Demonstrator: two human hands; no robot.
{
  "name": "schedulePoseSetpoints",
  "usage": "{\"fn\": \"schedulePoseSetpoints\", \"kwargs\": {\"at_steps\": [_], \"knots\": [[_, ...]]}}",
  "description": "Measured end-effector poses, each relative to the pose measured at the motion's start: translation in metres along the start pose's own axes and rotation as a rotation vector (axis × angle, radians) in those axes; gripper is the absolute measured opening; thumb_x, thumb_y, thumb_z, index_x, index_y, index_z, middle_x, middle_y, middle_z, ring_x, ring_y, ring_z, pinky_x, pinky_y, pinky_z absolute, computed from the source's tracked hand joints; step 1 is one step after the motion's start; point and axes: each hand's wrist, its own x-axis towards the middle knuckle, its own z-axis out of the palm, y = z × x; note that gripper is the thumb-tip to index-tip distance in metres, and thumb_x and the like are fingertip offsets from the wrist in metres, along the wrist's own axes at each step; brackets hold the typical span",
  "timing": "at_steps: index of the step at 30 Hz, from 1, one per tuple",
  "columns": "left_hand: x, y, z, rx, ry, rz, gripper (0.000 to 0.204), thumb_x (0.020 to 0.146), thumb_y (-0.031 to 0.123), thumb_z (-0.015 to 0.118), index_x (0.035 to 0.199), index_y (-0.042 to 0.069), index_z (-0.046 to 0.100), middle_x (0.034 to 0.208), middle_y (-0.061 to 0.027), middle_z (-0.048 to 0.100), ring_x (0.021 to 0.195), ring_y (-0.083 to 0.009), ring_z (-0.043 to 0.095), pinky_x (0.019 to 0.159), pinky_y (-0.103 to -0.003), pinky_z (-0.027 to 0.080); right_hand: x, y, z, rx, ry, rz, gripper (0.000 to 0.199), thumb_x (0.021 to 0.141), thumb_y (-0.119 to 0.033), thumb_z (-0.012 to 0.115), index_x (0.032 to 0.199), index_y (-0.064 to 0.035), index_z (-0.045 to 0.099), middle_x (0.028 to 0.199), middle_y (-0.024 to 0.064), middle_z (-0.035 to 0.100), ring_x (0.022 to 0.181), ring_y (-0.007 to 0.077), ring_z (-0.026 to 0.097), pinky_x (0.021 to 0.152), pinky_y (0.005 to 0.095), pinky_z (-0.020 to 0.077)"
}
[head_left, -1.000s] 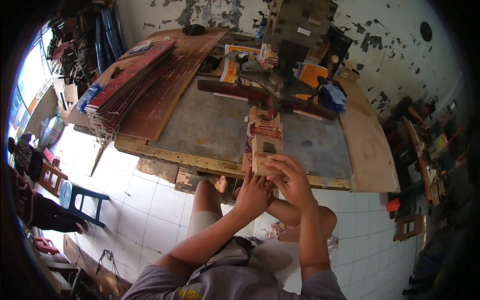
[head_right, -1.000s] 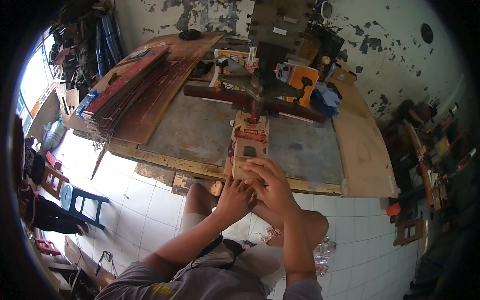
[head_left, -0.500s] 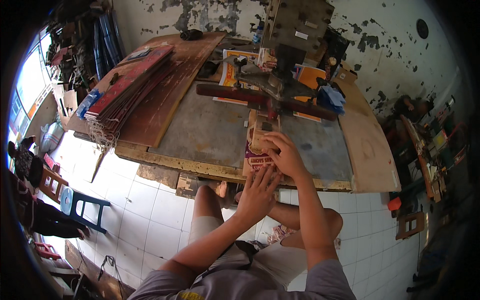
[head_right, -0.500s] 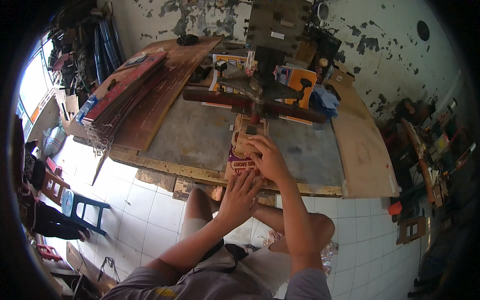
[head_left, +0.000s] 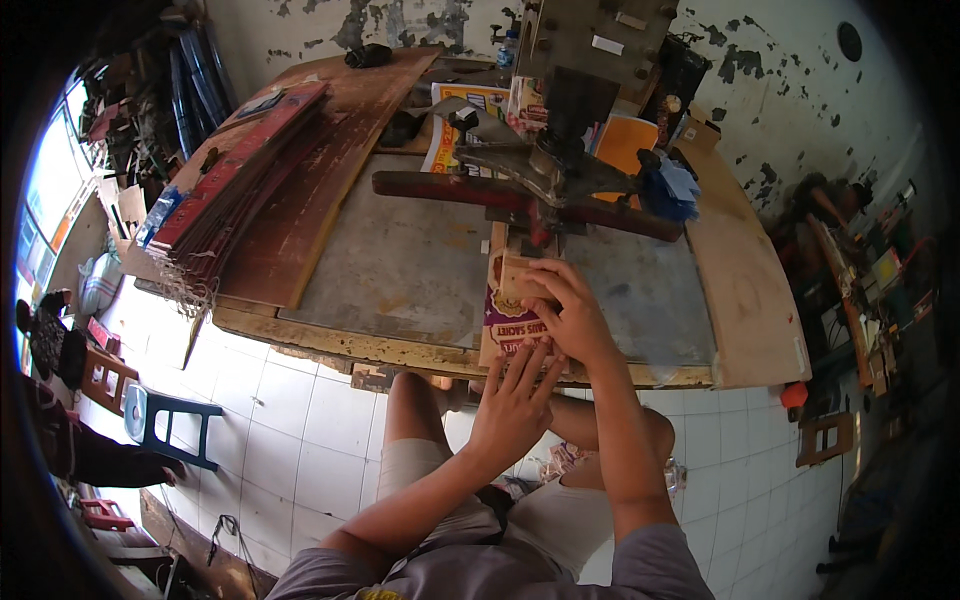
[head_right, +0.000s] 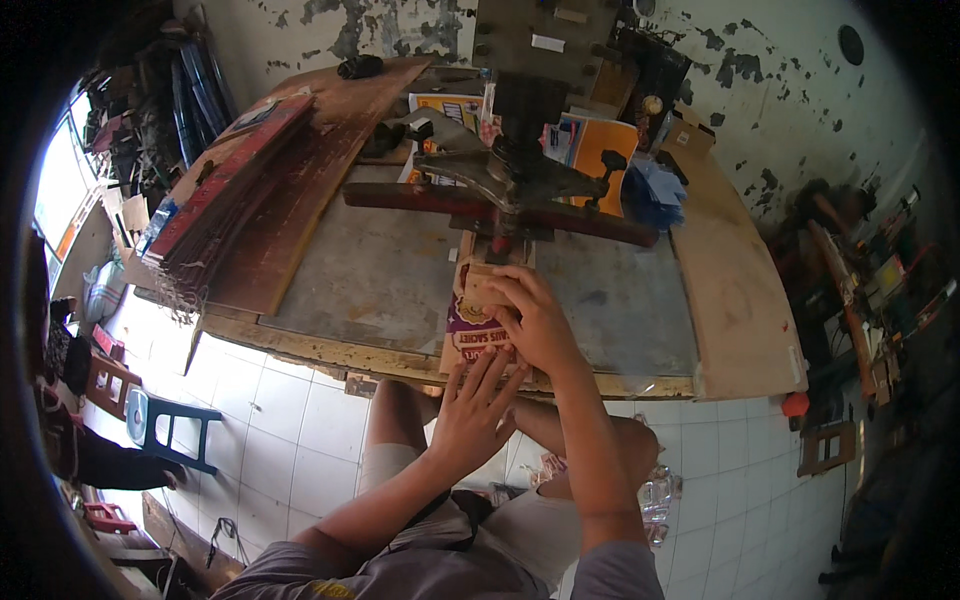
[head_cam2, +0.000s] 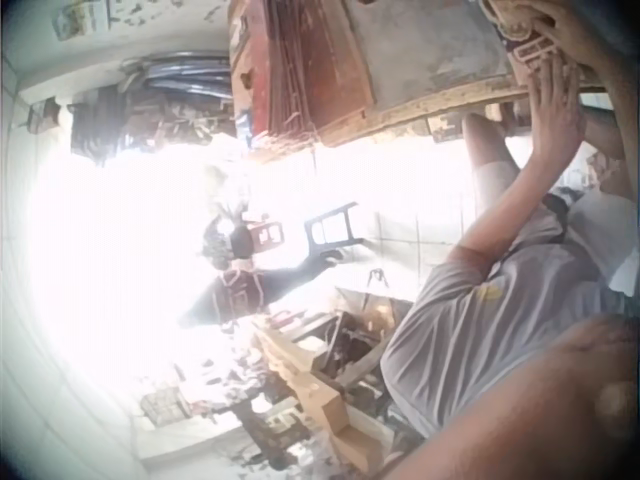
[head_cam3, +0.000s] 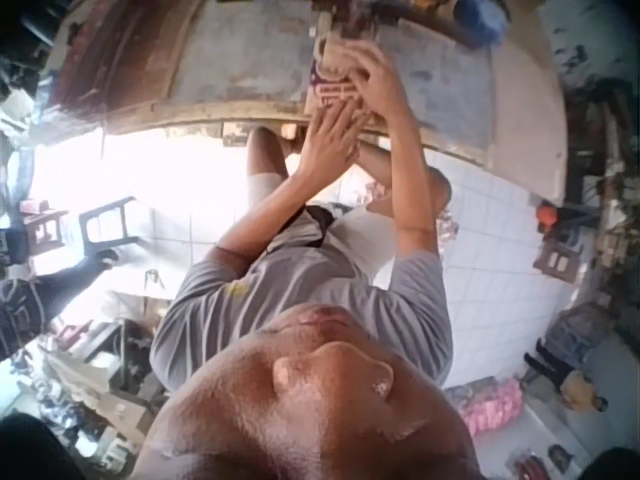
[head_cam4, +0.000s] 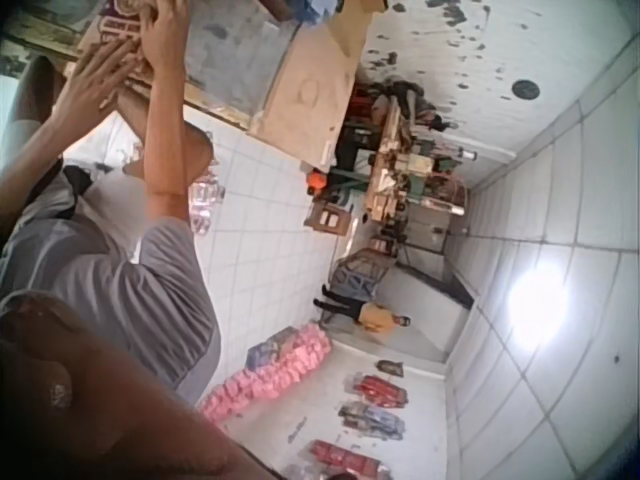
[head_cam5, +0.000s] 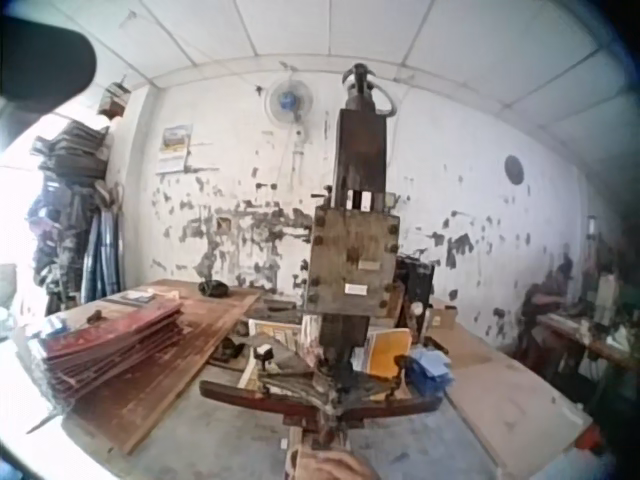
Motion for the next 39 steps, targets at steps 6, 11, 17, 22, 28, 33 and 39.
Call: {"fn": "schedulePoseSetpoints", "kwargs": {"at_steps": [6,11,17,22,28,33,39], "knots": [[-0.001,-0.002,0.001,-0.016,0.001,-0.015,0.074,0.095,0.024,0.069,0.165,0.017,0.047,0.174,-0.0155,0.038,0.161,-0.0348,0.036,0.128,-0.062,0.029,0.001,-0.011,0.0,-0.088,0.026,-0.02,0.036,0.091,-0.005,0.082,0.126,-0.0069,0.075,0.139,0.0089,0.064,0.128,0.0345,0.063,0.105,0.0461,0.0542],[0.0,-0.001,0.0,-0.027,0.007,-0.004,0.07,0.096,0.023,0.067,0.164,0.015,0.05,0.174,-0.0154,0.039,0.161,-0.0354,0.037,0.127,-0.063,0.029,0.003,-0.006,-0.002,-0.094,0.02,-0.023,0.037,0.09,-0.008,0.083,0.125,-0.0069,0.074,0.135,0.0091,0.063,0.123,0.0349,0.062,0.105,0.0469,0.0538],[-0.001,-0.004,0.005,-0.044,0.022,0.003,0.069,0.096,0.022,0.067,0.163,0.015,0.051,0.175,-0.0154,0.038,0.161,-0.036,0.037,0.127,-0.063,0.029,0.005,-0.004,0.0,-0.102,0.011,0.015,0.036,0.089,-0.003,0.082,0.125,-0.0057,0.075,0.136,0.0076,0.064,0.125,0.0333,0.063,0.104,0.0453,0.0541],[-0.001,-0.004,0.004,-0.026,0.008,0.0,0.071,0.095,0.022,0.068,0.163,0.015,0.05,0.175,-0.0156,0.038,0.161,-0.036,0.037,0.128,-0.063,0.028,0.005,-0.006,0.001,-0.105,0.019,0.018,0.037,0.089,-0.003,0.083,0.126,-0.0057,0.075,0.135,0.0079,0.064,0.124,0.0331,0.063,0.103,0.0453,0.0542],[-0.001,-0.002,0.003,-0.071,0.019,-0.003,0.072,0.094,0.023,0.069,0.163,0.014,0.05,0.174,-0.016,0.039,0.161,-0.0354,0.038,0.129,-0.061,0.027,0.004,-0.008,0.001,-0.107,0.058,0.034,0.037,0.088,-0.007,0.084,0.124,-0.0054,0.075,0.131,0.0078,0.064,0.121,0.0325,0.063,0.102,0.0456,0.0546],[-0.001,-0.002,-0.002,-0.054,0.004,0.0,0.074,0.093,0.024,0.07,0.163,0.014,0.05,0.174,-0.0151,0.039,0.16,-0.0348,0.038,0.129,-0.061,0.027,0.003,-0.004,0.001,-0.182,0.06,-0.007,0.038,0.087,-0.009,0.085,0.124,-0.005,0.075,0.129,0.0074,0.064,0.12,0.0324,0.063,0.101,0.0455,0.0545],[-0.001,-0.002,-0.001,-0.035,0.006,-0.007,0.076,0.091,0.024,0.072,0.164,0.015,0.049,0.173,-0.0144,0.04,0.16,-0.034,0.038,0.129,-0.059,0.028,0.002,-0.007,-0.005,-0.198,0.181,-0.01,0.027,0.091,-0.013,0.082,0.116,-0.0057,0.074,0.123,0.0104,0.065,0.114,0.0356,0.064,0.097,0.0474,0.0528]]}}
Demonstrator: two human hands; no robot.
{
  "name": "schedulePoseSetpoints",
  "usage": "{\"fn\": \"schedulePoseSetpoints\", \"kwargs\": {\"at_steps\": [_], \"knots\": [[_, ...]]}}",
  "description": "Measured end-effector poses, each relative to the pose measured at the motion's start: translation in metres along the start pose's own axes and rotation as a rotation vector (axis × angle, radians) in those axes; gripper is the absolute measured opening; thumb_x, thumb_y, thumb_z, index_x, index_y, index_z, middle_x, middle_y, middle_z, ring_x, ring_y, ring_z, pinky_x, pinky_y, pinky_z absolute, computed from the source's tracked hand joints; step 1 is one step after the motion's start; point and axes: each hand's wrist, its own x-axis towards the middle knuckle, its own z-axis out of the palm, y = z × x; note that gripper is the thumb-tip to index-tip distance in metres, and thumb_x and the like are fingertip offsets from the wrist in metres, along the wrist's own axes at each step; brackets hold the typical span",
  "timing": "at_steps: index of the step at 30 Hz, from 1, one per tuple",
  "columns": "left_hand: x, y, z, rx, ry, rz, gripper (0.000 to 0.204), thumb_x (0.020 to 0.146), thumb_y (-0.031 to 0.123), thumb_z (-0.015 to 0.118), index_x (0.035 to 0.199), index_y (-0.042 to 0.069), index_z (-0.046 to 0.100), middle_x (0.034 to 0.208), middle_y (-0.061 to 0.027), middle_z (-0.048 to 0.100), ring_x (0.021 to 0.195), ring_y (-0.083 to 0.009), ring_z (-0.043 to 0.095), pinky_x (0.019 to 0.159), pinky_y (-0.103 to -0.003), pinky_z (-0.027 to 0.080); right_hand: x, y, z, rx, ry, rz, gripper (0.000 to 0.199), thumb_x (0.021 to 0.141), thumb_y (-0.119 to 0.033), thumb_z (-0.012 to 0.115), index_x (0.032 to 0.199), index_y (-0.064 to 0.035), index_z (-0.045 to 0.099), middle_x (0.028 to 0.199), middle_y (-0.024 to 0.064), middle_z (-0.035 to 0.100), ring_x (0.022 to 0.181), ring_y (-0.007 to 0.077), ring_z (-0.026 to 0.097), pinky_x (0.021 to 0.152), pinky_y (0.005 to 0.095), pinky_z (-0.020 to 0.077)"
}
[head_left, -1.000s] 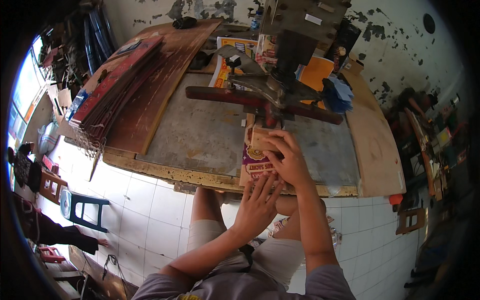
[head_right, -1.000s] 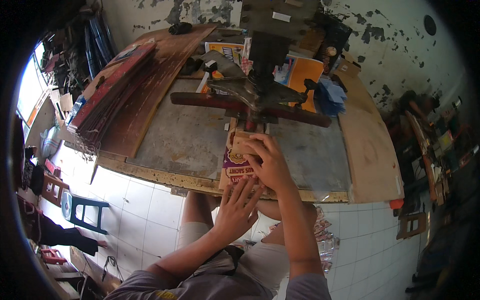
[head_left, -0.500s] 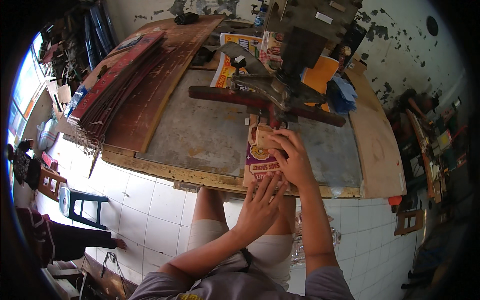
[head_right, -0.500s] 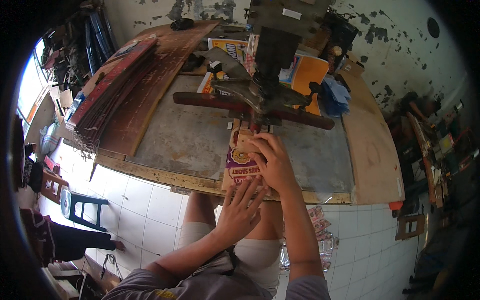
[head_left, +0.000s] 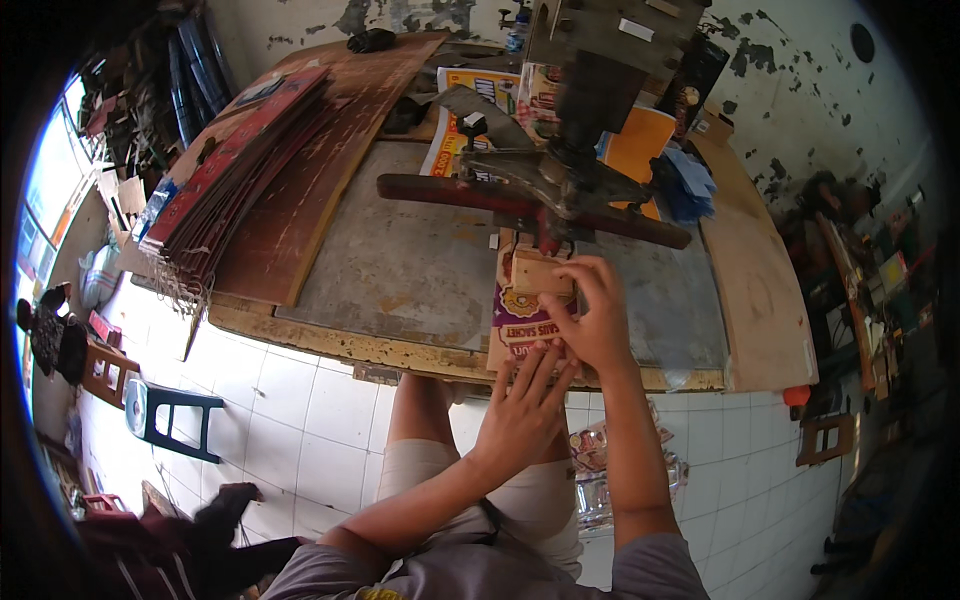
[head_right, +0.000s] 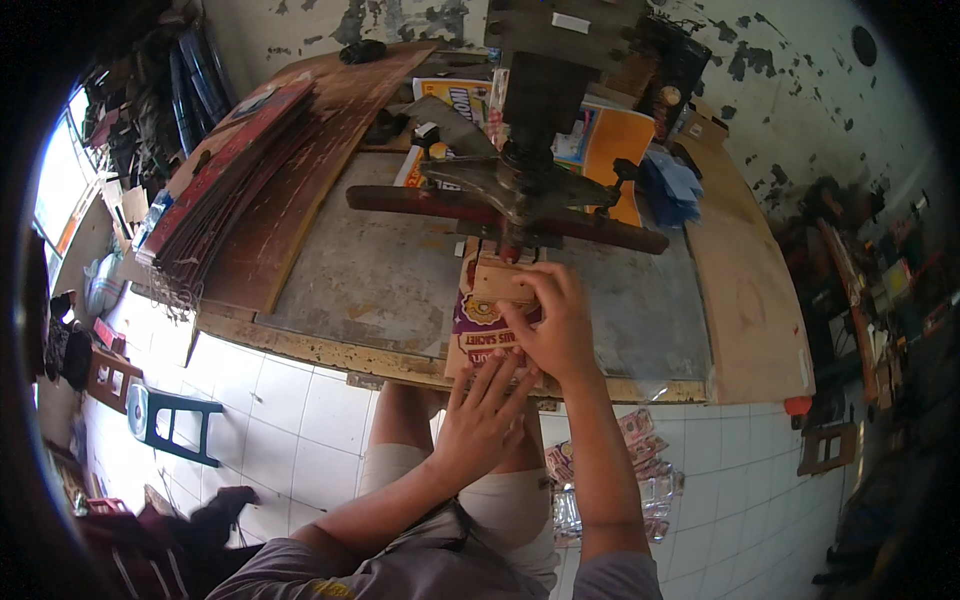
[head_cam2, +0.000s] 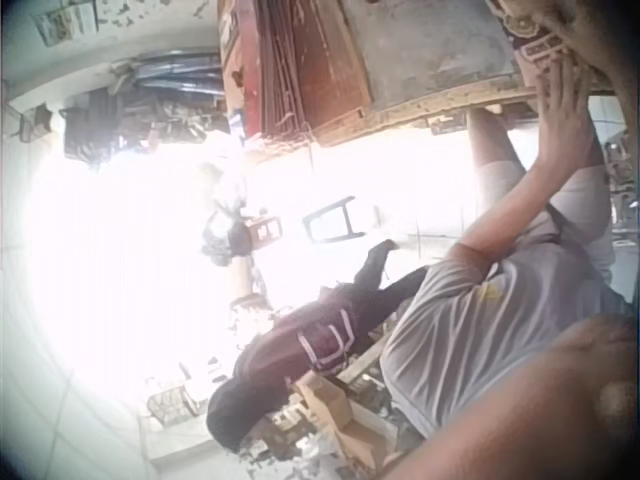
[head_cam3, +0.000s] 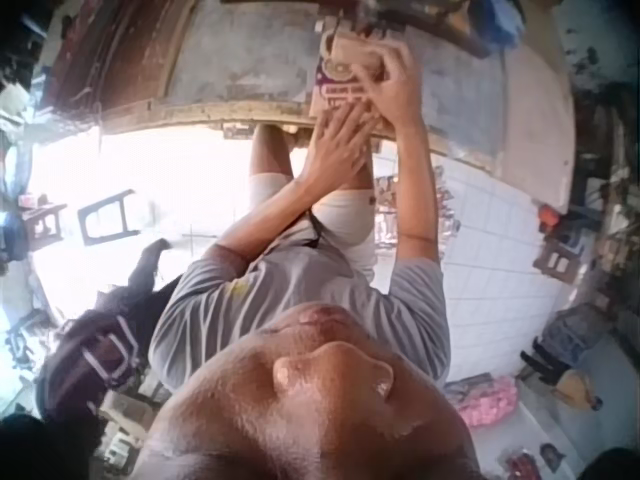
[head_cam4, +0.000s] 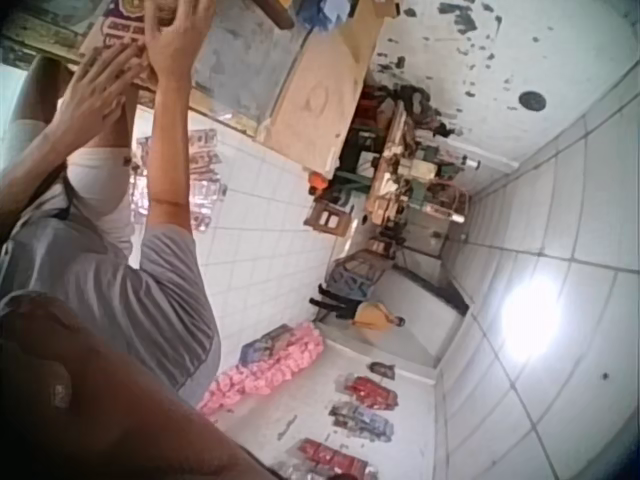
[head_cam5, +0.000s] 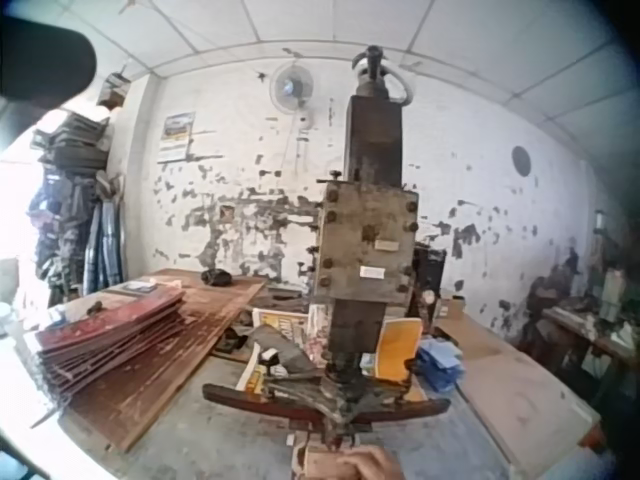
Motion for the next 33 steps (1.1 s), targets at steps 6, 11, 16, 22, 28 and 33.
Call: {"fn": "schedulePoseSetpoints", "kwargs": {"at_steps": [6,11,16,22,28,33], "knots": [[0.002,0.001,0.0,-0.001,0.014,-0.006,0.076,0.09,0.023,0.074,0.163,0.017,0.05,0.172,-0.0143,0.043,0.16,-0.0335,0.038,0.128,-0.058,0.028,-0.015,0.03,0.004,-0.264,0.058,0.28,0.02,0.093,-0.009,0.069,0.113,-0.0082,0.072,0.123,0.0134,0.065,0.119,0.0372,0.061,0.101,0.0523,0.0473],[0.002,0.001,-0.001,0.02,0.011,0.008,0.074,0.09,0.023,0.074,0.161,0.016,0.053,0.171,-0.0145,0.043,0.159,-0.0335,0.04,0.128,-0.058,0.028,-0.02,0.032,0.01,-0.316,-0.038,0.237,0.036,0.089,-0.009,0.069,0.124,-0.0106,0.073,0.132,0.0128,0.063,0.124,0.036,0.059,0.106,0.0523,0.0462],[0.003,0.003,-0.002,0.034,0.005,0.002,0.074,0.089,0.023,0.074,0.16,0.016,0.054,0.17,-0.0146,0.044,0.157,-0.0337,0.041,0.128,-0.058,0.029,-0.021,0.034,0.012,-0.352,-0.074,0.235,0.037,0.09,-0.012,0.069,0.127,-0.0104,0.073,0.132,0.0125,0.064,0.125,0.0345,0.059,0.107,0.0505,0.0462],[0.003,0.003,-0.002,0.046,0.005,0.013,0.075,0.089,0.022,0.075,0.16,0.016,0.053,0.17,-0.015,0.044,0.156,-0.0343,0.042,0.129,-0.058,0.028,-0.021,0.032,0.012,-0.369,-0.067,0.22,0.039,0.09,-0.012,0.069,0.129,-0.0104,0.073,0.132,0.012,0.064,0.125,0.0341,0.058,0.109,0.0497,0.0456],[0.002,0.001,0.0,0.045,0.009,0.015,0.076,0.09,0.022,0.075,0.162,0.017,0.051,0.17,-0.0156,0.044,0.157,-0.0346,0.041,0.129,-0.059,0.027,-0.021,0.031,0.013,-0.364,-0.074,0.222,0.04,0.091,-0.013,0.07,0.131,-0.0089,0.073,0.131,0.013,0.064,0.125,0.0344,0.058,0.109,0.0501,0.0456],[0.003,0.002,-0.002,0.045,0.003,0.022,0.076,0.09,0.021,0.075,0.162,0.016,0.051,0.169,-0.0159,0.044,0.157,-0.0349,0.04,0.129,-0.06,0.026,-0.023,0.034,0.014,-0.38,-0.064,0.205,0.039,0.092,-0.014,0.07,0.131,-0.0078,0.073,0.133,0.013,0.064,0.125,0.0345,0.059,0.109,0.0497,0.0461]]}}
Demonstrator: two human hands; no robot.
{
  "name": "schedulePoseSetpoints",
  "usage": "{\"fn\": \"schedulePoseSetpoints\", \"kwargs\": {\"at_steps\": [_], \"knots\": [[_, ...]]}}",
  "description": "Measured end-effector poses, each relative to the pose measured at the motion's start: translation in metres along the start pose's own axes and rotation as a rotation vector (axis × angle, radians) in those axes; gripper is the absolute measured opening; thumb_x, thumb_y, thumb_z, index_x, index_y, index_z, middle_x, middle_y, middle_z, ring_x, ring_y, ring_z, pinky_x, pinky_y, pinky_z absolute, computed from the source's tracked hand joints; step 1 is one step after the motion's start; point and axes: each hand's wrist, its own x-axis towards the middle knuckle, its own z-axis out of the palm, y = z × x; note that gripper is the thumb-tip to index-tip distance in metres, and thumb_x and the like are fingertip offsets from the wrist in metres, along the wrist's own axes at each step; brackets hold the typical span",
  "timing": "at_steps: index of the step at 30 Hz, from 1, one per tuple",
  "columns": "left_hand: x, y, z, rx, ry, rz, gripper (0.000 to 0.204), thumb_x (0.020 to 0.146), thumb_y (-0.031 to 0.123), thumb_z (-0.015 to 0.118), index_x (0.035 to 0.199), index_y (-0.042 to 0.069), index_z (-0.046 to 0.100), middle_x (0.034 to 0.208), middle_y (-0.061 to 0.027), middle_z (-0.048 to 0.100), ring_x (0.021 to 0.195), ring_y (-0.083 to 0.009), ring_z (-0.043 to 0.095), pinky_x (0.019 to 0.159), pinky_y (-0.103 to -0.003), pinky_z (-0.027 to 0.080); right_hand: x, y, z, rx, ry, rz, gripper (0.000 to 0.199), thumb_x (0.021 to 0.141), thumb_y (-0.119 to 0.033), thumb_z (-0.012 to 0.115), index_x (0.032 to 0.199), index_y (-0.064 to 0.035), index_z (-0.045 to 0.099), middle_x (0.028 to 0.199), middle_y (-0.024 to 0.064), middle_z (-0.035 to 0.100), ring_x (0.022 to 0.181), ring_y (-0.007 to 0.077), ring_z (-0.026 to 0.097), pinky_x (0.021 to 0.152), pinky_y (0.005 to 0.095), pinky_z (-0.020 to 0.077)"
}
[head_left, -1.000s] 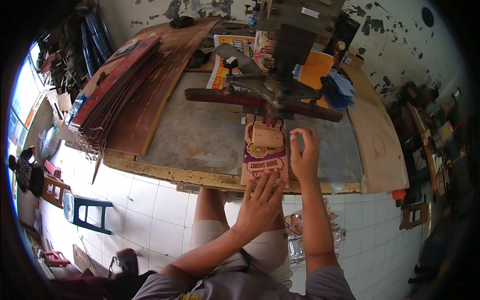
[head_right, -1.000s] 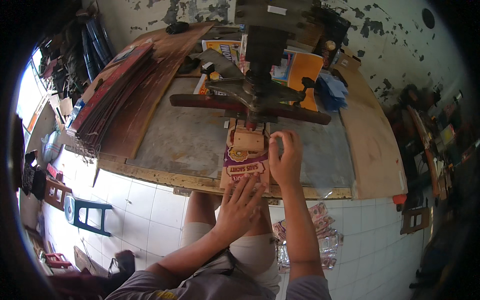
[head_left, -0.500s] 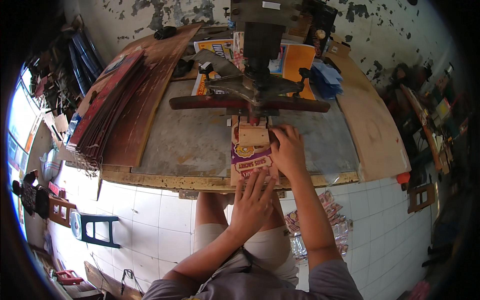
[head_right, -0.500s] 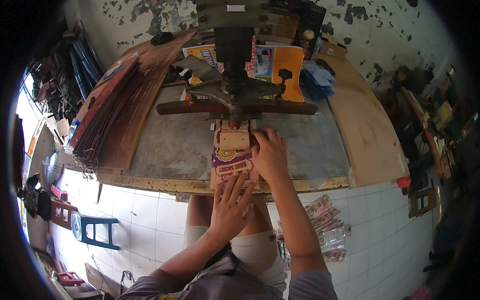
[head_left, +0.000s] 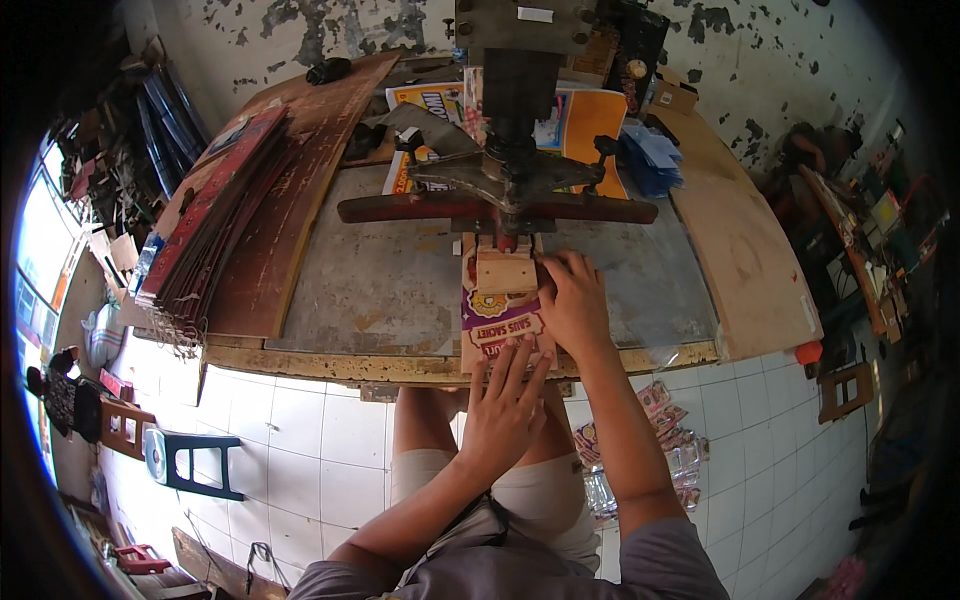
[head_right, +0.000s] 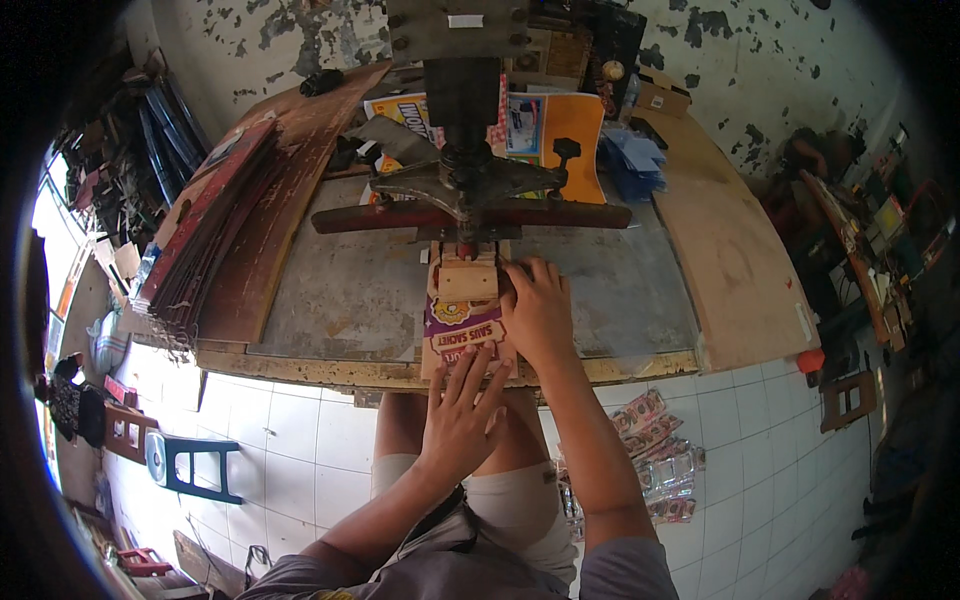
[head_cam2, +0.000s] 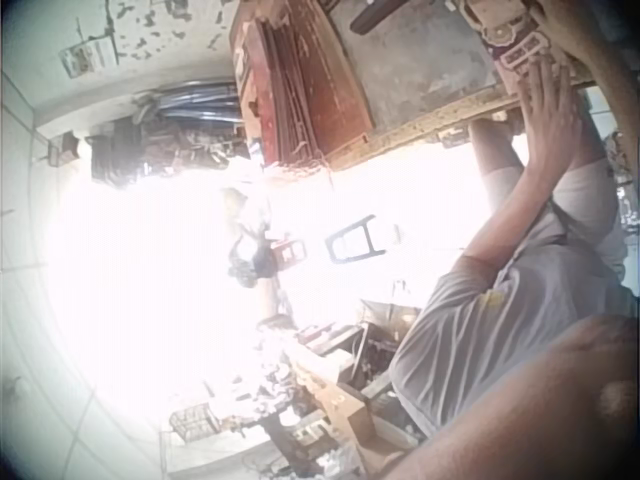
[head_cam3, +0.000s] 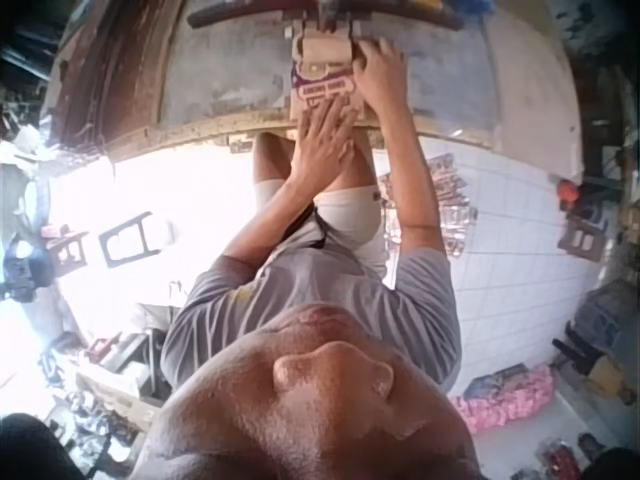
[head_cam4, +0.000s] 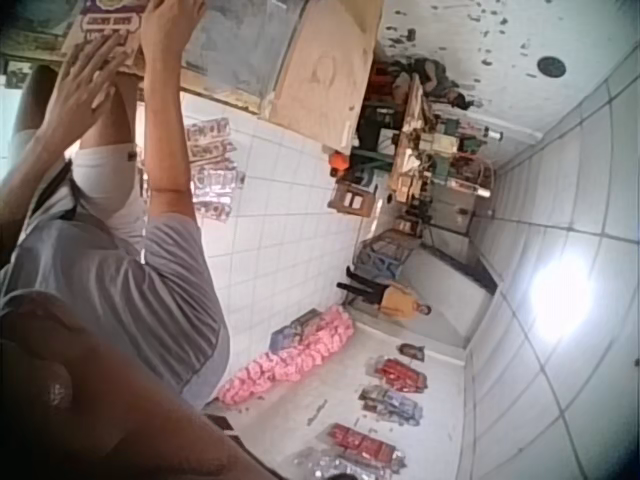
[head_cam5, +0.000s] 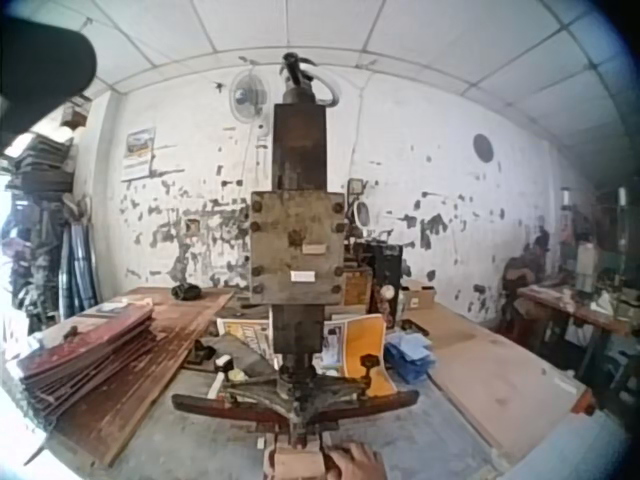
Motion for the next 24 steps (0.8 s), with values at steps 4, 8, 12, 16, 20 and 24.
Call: {"fn": "schedulePoseSetpoints", "kwargs": {"at_steps": [4,8,12,16,20,24], "knots": [[-0.0003,-0.001,-0.0007,-0.009,-0.004,0.0,0.075,0.091,0.022,0.075,0.161,0.015,0.051,0.17,-0.0156,0.044,0.158,-0.0351,0.039,0.129,-0.06,0.026,-0.0001,-0.001,-0.0008,-0.004,-0.011,0.002,0.038,0.093,-0.014,0.07,0.131,-0.0078,0.072,0.133,0.013,0.064,0.126,0.0345,0.059,0.109,0.0498,0.0465],[-0.0007,-0.0009,-0.0012,-0.006,-0.015,0.0,0.075,0.091,0.022,0.075,0.162,0.015,0.051,0.171,-0.0152,0.043,0.158,-0.035,0.039,0.129,-0.06,0.026,0.0003,-0.0014,-0.0004,0.002,-0.014,0.011,0.039,0.093,-0.014,0.07,0.131,-0.0084,0.072,0.133,0.0133,0.064,0.126,0.035,0.059,0.109,0.0503,0.0464],[-0.0006,-0.0015,-0.0005,-0.006,-0.011,0.001,0.075,0.091,0.023,0.075,0.162,0.015,0.051,0.171,-0.0152,0.042,0.159,-0.0346,0.038,0.129,-0.06,0.025,0.0014,-0.0025,-0.0024,0.02,-0.007,0.007,0.039,0.093,-0.014,0.07,0.131,-0.0087,0.071,0.134,0.0136,0.064,0.126,0.0354,0.058,0.109,0.0504,0.0464],[-0.0002,-0.0008,-0.0009,-0.007,-0.009,-0.003,0.074,0.091,0.022,0.074,0.161,0.015,0.051,0.171,-0.0153,0.043,0.159,-0.0339,0.039,0.129,-0.059,0.025,0.0017,-0.0024,-0.0038,0.024,-0.016,0.019,0.04,0.092,-0.013,0.069,0.131,-0.0083,0.071,0.134,0.0134,0.064,0.126,0.0357,0.058,0.109,0.0507,0.0463],[-0.0001,-0.0009,-0.0017,-0.016,-0.004,-0.002,0.074,0.091,0.023,0.074,0.161,0.015,0.051,0.171,-0.0154,0.043,0.158,-0.0338,0.039,0.128,-0.059,0.026,0.0017,-0.0027,-0.0037,0.041,0.008,0.014,0.038,0.092,-0.011,0.07,0.129,-0.0081,0.071,0.132,0.013,0.064,0.125,0.0357,0.058,0.11,0.0509,0.0464],[-0.0011,-0.0021,0.0013,-0.021,-0.009,-0.006,0.075,0.091,0.023,0.074,0.162,0.014,0.05,0.172,-0.0157,0.042,0.159,-0.0338,0.039,0.128,-0.059,0.026,0.0042,-0.0067,-0.0077,0.144,0.062,0.008,0.029,0.098,-0.009,0.067,0.127,-0.007,0.07,0.127,0.0129,0.065,0.121,0.036,0.061,0.105,0.0506,0.0488]]}}
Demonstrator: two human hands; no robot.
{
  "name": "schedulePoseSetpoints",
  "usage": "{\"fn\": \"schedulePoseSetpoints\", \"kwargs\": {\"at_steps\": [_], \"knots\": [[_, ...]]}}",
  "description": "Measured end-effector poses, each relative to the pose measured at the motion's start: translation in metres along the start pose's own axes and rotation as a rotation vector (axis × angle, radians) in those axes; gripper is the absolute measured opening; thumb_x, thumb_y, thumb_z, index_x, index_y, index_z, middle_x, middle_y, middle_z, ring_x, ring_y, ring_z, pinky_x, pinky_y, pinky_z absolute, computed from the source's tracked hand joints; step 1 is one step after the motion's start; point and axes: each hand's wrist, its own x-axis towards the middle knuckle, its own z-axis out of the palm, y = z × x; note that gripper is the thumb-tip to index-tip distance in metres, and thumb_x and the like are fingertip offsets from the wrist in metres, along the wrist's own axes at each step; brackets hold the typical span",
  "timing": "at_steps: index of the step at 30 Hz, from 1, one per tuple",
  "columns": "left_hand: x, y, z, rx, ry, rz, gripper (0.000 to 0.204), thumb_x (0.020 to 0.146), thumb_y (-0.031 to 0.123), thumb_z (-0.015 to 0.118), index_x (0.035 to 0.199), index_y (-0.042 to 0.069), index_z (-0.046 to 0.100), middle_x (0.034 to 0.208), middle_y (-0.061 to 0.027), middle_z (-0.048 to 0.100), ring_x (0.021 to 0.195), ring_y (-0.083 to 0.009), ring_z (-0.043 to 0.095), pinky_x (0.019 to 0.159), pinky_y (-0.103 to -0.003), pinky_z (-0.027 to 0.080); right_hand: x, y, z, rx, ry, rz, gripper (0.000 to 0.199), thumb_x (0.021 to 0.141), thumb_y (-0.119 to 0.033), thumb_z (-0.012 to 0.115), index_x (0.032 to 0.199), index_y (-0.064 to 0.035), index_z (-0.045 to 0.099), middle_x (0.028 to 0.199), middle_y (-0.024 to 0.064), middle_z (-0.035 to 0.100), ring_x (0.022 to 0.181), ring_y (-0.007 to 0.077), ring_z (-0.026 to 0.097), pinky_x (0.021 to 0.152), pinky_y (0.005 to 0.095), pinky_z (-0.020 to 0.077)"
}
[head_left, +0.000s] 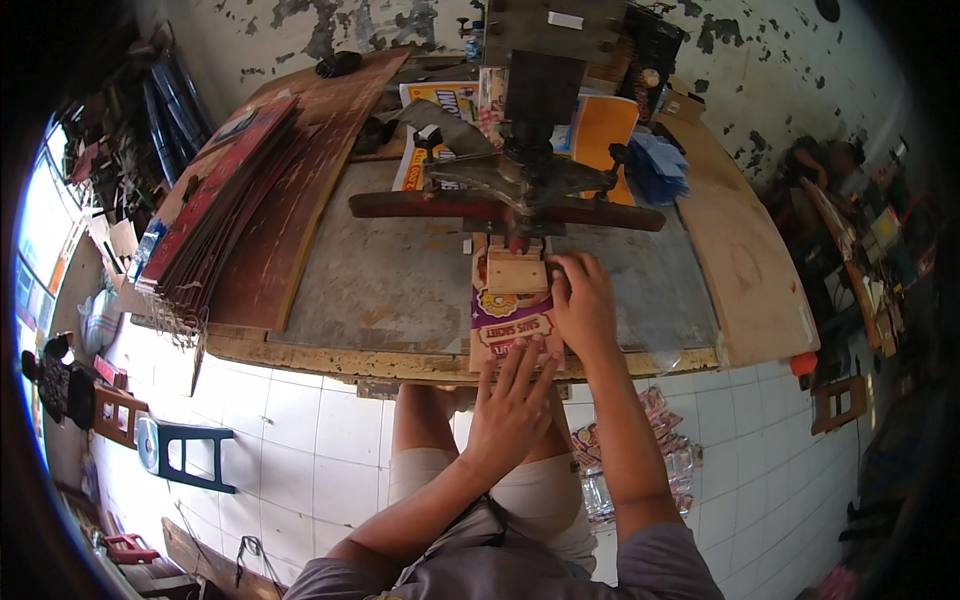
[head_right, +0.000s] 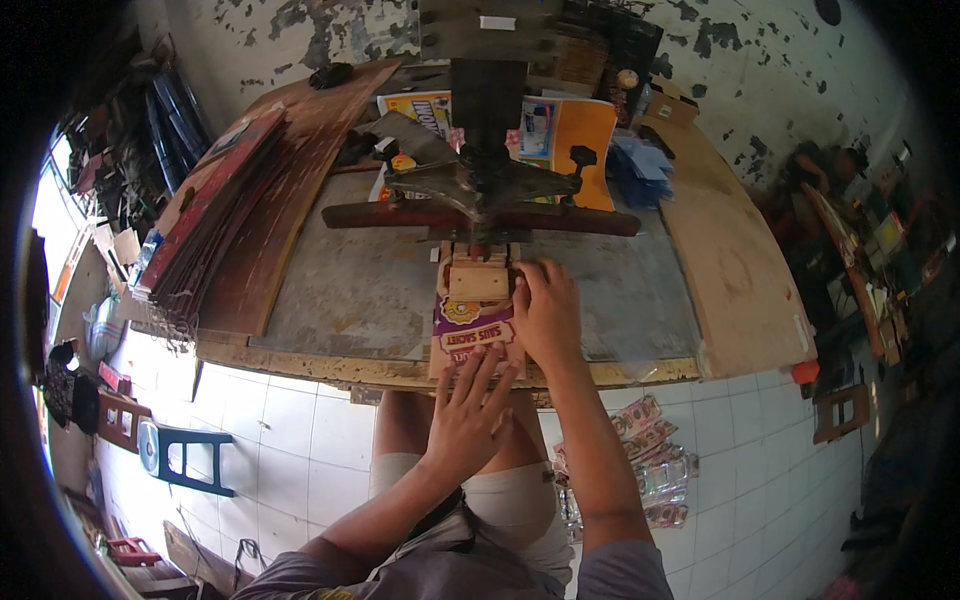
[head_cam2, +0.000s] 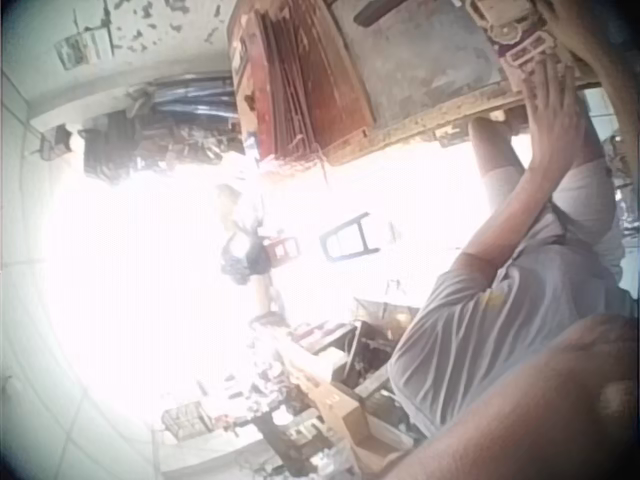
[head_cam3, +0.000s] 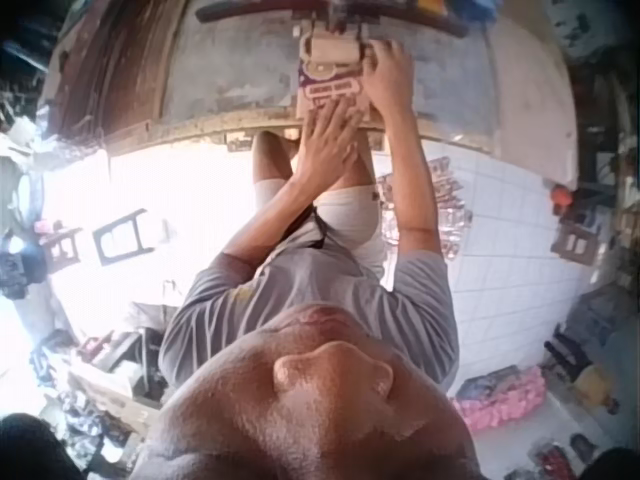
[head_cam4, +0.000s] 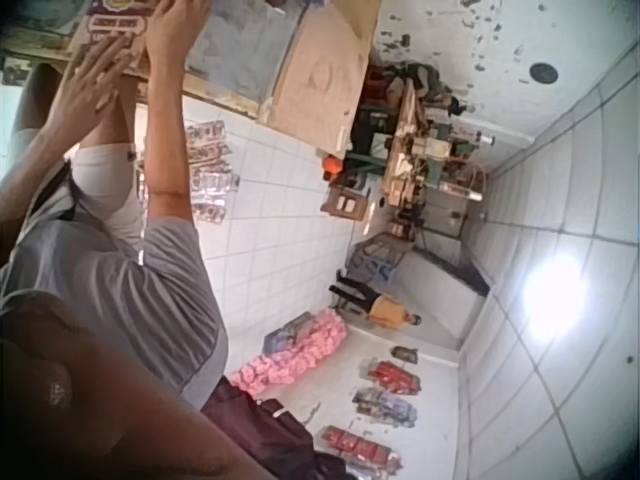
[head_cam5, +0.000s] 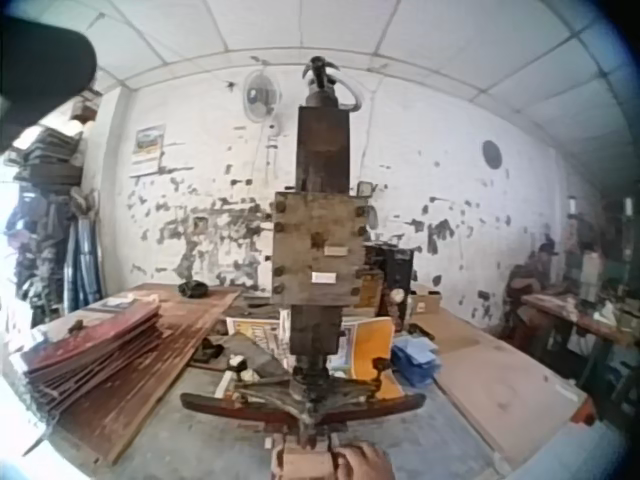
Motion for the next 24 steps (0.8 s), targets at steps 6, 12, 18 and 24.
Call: {"fn": "schedulePoseSetpoints", "kwargs": {"at_steps": [6,12,18,24], "knots": [[-0.001,0.0,-0.001,-0.015,0.01,-0.008,0.077,0.091,0.023,0.073,0.164,0.014,0.048,0.173,-0.0162,0.041,0.16,-0.0339,0.037,0.128,-0.06,0.027,0.006,-0.02,-0.015,0.152,0.038,-0.181,0.024,0.101,-0.013,0.07,0.124,-0.0065,0.072,0.124,0.0099,0.065,0.115,0.0354,0.062,0.1,0.0493,0.0498],[-0.001,0.0,0.001,-0.016,0.014,-0.001,0.077,0.092,0.024,0.072,0.165,0.014,0.047,0.174,-0.0162,0.039,0.161,-0.0346,0.036,0.128,-0.062,0.029,0.006,-0.025,-0.019,0.112,-0.063,-0.27,0.031,0.094,-0.018,0.079,0.124,-0.0085,0.074,0.129,0.0086,0.065,0.116,0.0346,0.061,0.103,0.0489,0.0499],[-0.001,-0.001,-0.001,-0.03,0.004,-0.005,0.076,0.093,0.024,0.07,0.165,0.015,0.047,0.174,-0.0162,0.039,0.162,-0.0352,0.035,0.128,-0.062,0.028,0.007,-0.024,-0.016,0.15,-0.083,-0.246,0.034,0.093,-0.016,0.08,0.126,-0.008,0.073,0.13,0.009,0.064,0.117,0.0359,0.063,0.102,0.0492,0.052],[-0.002,0.0,0.0,-0.04,0.011,-0.001,0.075,0.094,0.024,0.07,0.164,0.015,0.047,0.174,-0.0164,0.037,0.161,-0.0349,0.036,0.128,-0.062,0.028,0.006,-0.023,-0.016,0.184,-0.094,-0.226,0.034,0.094,-0.015,0.08,0.127,-0.0073,0.073,0.13,0.0098,0.063,0.119,0.036,0.063,0.103,0.0491,0.0531]]}}
